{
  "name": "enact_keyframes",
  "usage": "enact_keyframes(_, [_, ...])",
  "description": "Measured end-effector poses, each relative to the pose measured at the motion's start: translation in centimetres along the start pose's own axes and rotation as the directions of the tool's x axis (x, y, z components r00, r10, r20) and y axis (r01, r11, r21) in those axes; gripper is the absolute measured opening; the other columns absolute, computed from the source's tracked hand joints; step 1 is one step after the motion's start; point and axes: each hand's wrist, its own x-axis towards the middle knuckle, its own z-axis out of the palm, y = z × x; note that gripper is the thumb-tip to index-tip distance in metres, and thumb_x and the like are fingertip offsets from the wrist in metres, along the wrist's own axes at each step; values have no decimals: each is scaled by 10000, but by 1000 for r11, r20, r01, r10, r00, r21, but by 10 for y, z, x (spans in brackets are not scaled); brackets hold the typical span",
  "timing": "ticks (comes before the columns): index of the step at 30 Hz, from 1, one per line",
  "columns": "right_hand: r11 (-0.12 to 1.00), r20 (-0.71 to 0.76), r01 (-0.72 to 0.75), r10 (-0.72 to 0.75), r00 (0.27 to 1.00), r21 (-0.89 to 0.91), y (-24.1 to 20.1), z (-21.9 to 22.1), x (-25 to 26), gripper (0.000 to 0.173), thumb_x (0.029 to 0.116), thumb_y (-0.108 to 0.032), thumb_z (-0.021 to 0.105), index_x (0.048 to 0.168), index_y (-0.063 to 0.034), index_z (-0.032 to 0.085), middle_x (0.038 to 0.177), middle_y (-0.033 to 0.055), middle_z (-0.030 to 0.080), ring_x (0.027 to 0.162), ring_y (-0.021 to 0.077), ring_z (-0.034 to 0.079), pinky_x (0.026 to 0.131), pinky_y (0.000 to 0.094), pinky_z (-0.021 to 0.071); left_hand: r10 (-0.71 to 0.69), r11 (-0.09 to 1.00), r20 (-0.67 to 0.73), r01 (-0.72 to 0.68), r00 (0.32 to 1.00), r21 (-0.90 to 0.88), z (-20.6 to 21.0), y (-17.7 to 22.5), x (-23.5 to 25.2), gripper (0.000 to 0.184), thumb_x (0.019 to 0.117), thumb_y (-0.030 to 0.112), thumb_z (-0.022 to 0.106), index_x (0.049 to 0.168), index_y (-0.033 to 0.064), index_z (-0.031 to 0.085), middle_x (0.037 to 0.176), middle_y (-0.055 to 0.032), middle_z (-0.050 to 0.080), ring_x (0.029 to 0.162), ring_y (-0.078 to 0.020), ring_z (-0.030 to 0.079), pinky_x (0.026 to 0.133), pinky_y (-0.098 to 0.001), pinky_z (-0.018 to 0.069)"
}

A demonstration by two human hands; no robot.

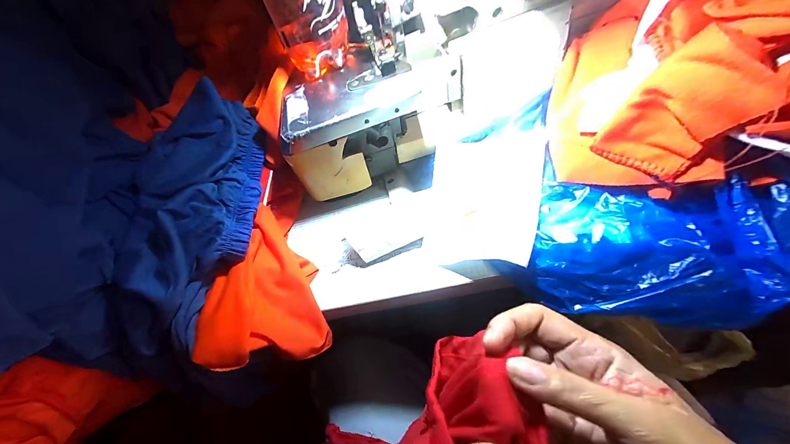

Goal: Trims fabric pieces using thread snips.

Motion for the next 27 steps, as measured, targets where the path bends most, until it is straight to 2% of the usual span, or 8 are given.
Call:
enact_keyframes(3, [989, 19, 37, -35, 999, -144, -1, 6, 2, 240, 998, -2, 567, 1216, -100, 549, 917, -35, 696, 765, 57, 701, 679, 231, 615, -81, 995, -4, 81, 997, 58, -22, -8, 15, 233, 979, 191, 670, 1071, -22, 681, 929, -135, 711, 838, -110, 655, 755, -210, 531])
enact_keyframes(5, [975, 23, 83, -80, 997, -208, 0, 7, 3, 242, 1018, -12, 539, 1243, -101, 548, 939, -34, 704, 745, 46, 695, 626, 210, 603, -129, 987, 43, 124, 991, 105, -30, -10, 21, 312, 960, 233, 695, 1136, -24, 686, 993, -152, 723, 921, -152, 661, 819, -261, 528])
enact_keyframes(6, [964, 19, 110, -109, 994, -243, 1, 6, 4, 240, 1021, -25, 537, 1244, -109, 564, 951, -35, 705, 764, 39, 693, 640, 202, 598, -138, 983, 57, 130, 989, 127, -32, -10, 23, 314, 963, 243, 691, 1142, -14, 699, 1016, -151, 727, 962, -169, 667, 851, -281, 528])
enact_keyframes(8, [929, 28, 170, -170, 985, -327, 2, 4, 6, 232, 1030, -68, 544, 1250, -123, 593, 977, -32, 697, 825, 32, 685, 701, 194, 588, -135, 981, 75, 123, 988, 148, -32, -12, 24, 304, 971, 244, 681, 1139, -7, 715, 1011, -148, 730, 961, -191, 660, 846, -299, 514])
enact_keyframes(13, [761, 157, 358, -326, 932, -541, 4, -3, 12, 252, 1053, -123, 524, 1293, -99, 597, 1026, -22, 708, 912, 9, 678, 792, 168, 575, -119, 978, 128, 94, 985, 184, -29, -13, 30, 333, 978, 231, 677, 1180, -27, 733, 948, -147, 729, 874, -170, 659, 787, -253, 520])
enact_keyframes(17, [625, 231, 428, -374, 898, -652, 1, -6, 15, 248, 1067, -146, 502, 1294, -90, 587, 1049, -21, 713, 973, -5, 673, 863, 158, 557, -110, 970, 147, 74, 983, 232, -25, -11, 34, 324, 970, 207, 681, 1168, -42, 744, 872, -149, 710, 758, -158, 634, 677, -223, 499])
enact_keyframes(21, [579, 279, 465, -385, 880, -669, 0, -9, 17, 260, 1072, -126, 484, 1313, -72, 564, 1050, 3, 702, 977, -2, 663, 880, 155, 545, -102, 963, 167, 54, 981, 265, -25, -11, 37, 320, 977, 224, 669, 1170, -18, 753, 844, -128, 698, 721, -150, 605, 629, -226, 464])
enact_keyframes(27, [584, 307, 486, -384, 871, -650, 0, -14, 20, 280, 1073, -124, 481, 1345, -103, 543, 1056, -5, 701, 981, 0, 662, 886, 154, 543, -121, 956, 213, 56, 970, 290, -27, -9, 40, 302, 990, 210, 645, 1184, 8, 757, 817, -113, 671, 677, -150, 580, 577, -240, 440])
